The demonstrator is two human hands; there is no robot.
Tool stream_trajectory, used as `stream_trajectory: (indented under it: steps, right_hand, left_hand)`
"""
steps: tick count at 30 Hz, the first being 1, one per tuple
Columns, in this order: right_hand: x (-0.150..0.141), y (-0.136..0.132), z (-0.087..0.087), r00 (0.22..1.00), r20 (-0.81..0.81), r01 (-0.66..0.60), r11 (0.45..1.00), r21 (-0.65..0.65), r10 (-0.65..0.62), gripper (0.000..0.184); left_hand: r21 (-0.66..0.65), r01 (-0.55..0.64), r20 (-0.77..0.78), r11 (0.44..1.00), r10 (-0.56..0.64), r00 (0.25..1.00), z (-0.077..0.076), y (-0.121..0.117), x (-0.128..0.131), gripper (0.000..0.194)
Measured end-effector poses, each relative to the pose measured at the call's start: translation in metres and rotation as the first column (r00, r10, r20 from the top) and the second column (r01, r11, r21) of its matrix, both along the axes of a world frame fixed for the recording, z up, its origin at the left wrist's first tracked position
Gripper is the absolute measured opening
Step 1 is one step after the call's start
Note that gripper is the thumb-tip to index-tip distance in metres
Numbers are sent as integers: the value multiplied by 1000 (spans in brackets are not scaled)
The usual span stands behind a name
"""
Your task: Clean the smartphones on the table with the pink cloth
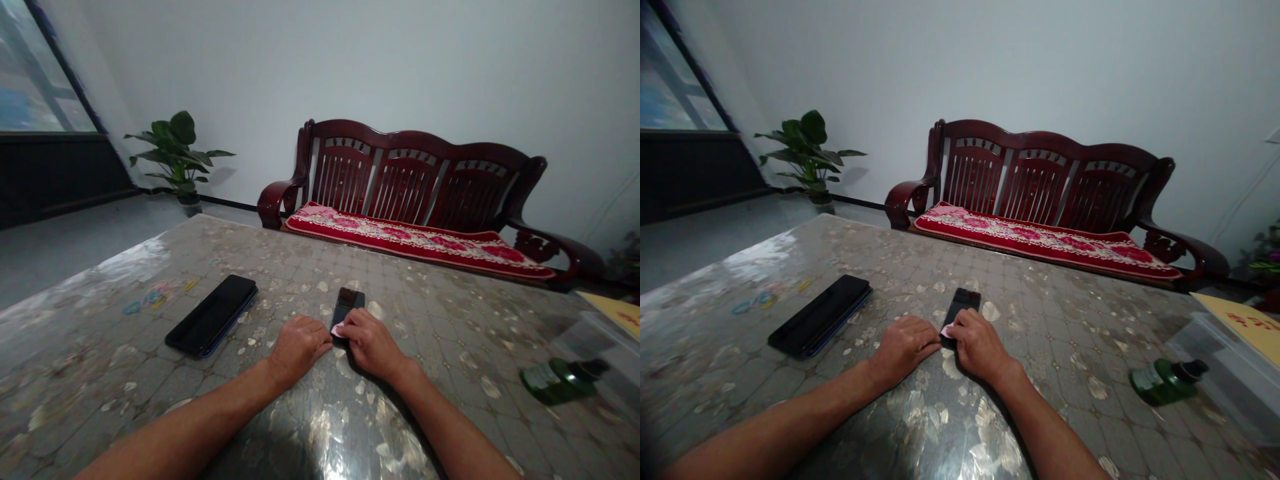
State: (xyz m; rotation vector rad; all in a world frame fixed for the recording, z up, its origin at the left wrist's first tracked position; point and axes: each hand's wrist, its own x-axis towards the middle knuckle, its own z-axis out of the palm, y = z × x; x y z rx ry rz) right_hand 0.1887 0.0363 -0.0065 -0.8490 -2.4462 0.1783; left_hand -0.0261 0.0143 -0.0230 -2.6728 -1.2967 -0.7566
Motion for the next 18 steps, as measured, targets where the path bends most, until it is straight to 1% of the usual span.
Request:
stream_trajectory:
  steps: [2,3,6,8,9,12,14,18]
  right_hand:
    - [3,-1,1,999,14,-31,999,-11,31,38]
    - [4,-1,1,1000,13,-27,1000,-9,27,38]
    - [9,0,-2,999,-15,51,998,26,-51,38]
    - [12,0,-4,996,-24,83,995,46,-82,38]
    - [12,0,-5,997,-19,74,996,48,-73,38]
    - [15,-2,-3,1000,16,-15,999,40,14,37]
    - [17,-2,-2,999,22,-26,999,40,25,36]
    - [24,2,-2,997,-15,77,995,69,-77,36]
  left_hand:
    - [2,6,6,1000,-6,1000,1,0,0,19]
    - [2,12,22,1000,-12,1000,1,1,0,18]
    - [-10,63,91,998,-62,994,-3,3,-1,13]
    - [-32,104,124,994,-99,987,-7,5,-1,13]
    - [-47,118,129,992,-112,985,-9,6,-1,15]
    - [-76,123,131,990,-112,985,-12,8,-1,15]
    - [-79,118,131,990,-107,986,-12,8,0,14]
    - [-84,110,125,990,-100,987,-8,8,0,13]
